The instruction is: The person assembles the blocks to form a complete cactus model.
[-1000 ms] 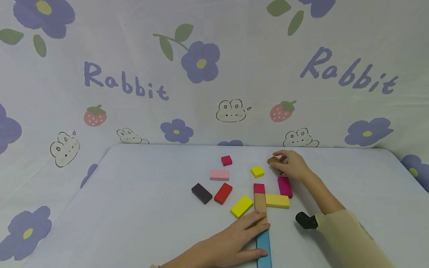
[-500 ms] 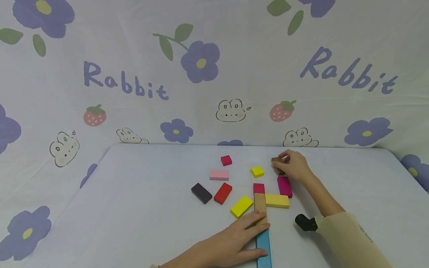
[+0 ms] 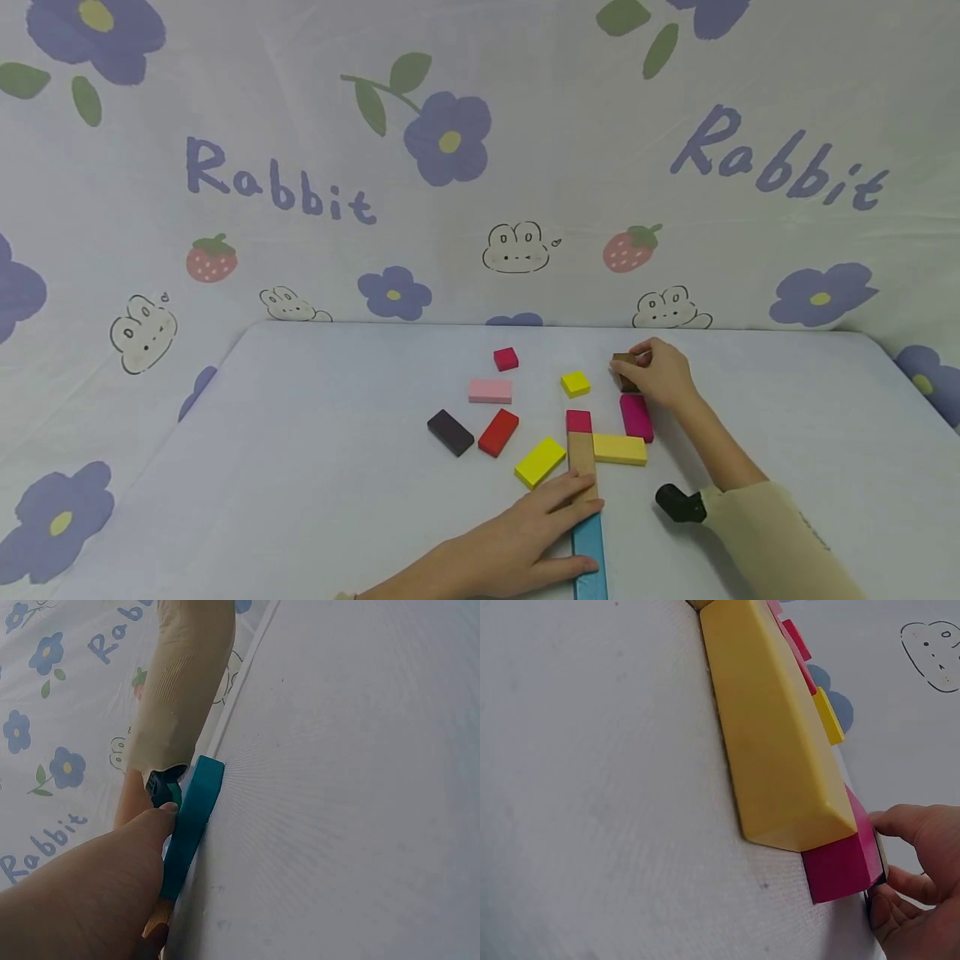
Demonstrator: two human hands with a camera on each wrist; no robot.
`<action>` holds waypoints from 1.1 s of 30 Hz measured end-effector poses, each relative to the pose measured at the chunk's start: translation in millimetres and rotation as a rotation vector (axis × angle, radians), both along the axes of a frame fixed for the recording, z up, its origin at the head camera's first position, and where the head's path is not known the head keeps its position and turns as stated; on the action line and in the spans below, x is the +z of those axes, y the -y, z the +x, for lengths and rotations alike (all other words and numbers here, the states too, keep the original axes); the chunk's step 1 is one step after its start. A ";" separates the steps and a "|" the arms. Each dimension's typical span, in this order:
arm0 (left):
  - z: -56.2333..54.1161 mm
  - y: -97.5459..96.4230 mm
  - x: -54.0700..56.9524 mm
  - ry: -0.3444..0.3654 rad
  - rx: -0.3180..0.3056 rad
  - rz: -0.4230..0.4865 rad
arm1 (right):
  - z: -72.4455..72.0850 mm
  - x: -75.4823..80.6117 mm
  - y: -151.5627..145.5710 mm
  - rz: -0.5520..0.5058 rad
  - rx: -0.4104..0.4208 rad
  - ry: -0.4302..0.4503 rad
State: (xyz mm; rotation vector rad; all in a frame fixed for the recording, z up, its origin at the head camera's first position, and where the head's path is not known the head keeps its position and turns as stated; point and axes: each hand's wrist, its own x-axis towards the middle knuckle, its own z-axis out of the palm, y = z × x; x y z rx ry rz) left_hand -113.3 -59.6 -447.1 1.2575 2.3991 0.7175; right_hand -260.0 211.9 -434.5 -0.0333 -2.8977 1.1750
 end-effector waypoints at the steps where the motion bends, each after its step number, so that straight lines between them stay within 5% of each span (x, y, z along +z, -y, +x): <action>1: 0.0 0.1 -0.2 0.001 -0.001 0.002 | 0.3 -0.1 0.1 -0.001 -0.001 -0.003; 33: -0.5 0.5 -1.7 -0.015 -0.004 0.012 | 7.8 -11.6 0.8 -0.031 0.006 -0.091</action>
